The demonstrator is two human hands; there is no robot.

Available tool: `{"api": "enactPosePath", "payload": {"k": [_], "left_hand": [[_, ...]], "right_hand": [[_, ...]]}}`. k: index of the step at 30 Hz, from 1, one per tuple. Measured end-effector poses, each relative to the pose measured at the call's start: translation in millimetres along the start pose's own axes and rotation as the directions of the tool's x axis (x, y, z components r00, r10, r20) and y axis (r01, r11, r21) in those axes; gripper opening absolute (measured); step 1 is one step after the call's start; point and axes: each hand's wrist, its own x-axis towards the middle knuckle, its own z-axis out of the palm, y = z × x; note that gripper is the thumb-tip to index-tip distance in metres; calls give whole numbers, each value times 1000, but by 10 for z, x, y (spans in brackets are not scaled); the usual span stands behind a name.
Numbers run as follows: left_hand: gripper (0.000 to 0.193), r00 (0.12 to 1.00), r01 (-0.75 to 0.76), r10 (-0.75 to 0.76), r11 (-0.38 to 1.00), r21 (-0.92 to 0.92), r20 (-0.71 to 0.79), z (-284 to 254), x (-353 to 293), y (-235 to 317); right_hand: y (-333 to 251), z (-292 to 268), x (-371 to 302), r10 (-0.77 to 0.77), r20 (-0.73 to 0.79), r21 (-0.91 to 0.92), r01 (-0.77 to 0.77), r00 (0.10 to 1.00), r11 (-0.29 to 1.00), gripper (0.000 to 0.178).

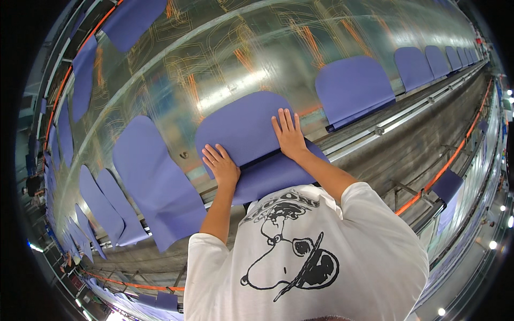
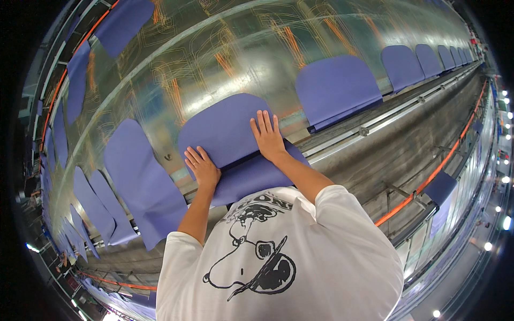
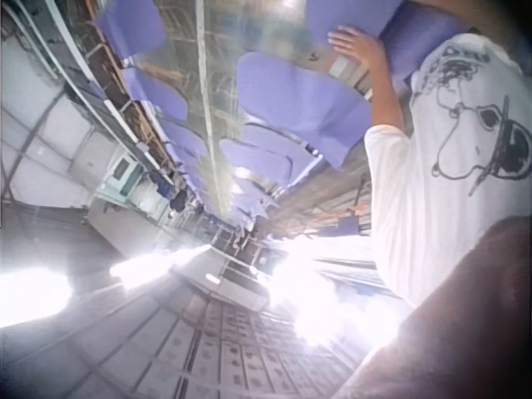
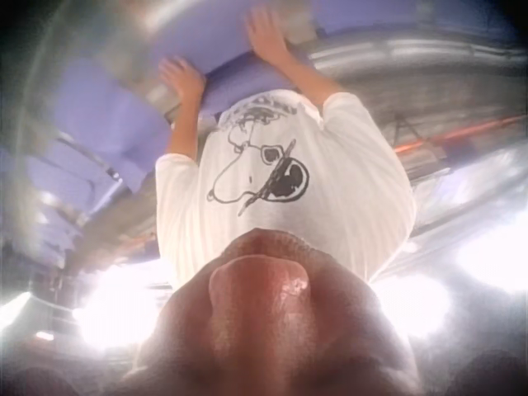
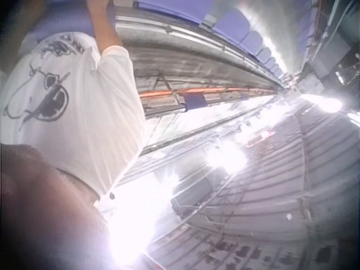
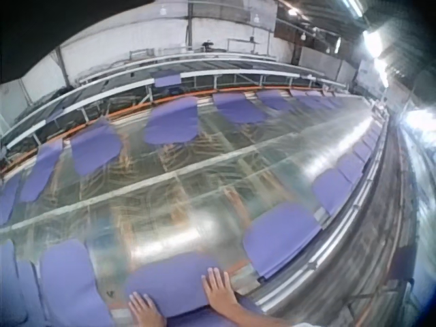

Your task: The person repeatedly folds purple fabric pieces on a metal workbench. They smooth each piece, fold it in half, and place it back on the bench, continuing the process across multiple items.

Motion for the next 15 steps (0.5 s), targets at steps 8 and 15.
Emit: {"api": "enactPosePath", "payload": {"k": [8,15], "left_hand": [[82,973,-113,215,755,-646,82,-337,-514,-323],[57,980,-183,93,756,-629,-173,213,-924,-593]], "right_hand": [[596,-778,-449,-267,226,717,26,937,697,71],[705,-415,-1079,-224,2,786,137,975,602,59]]}}
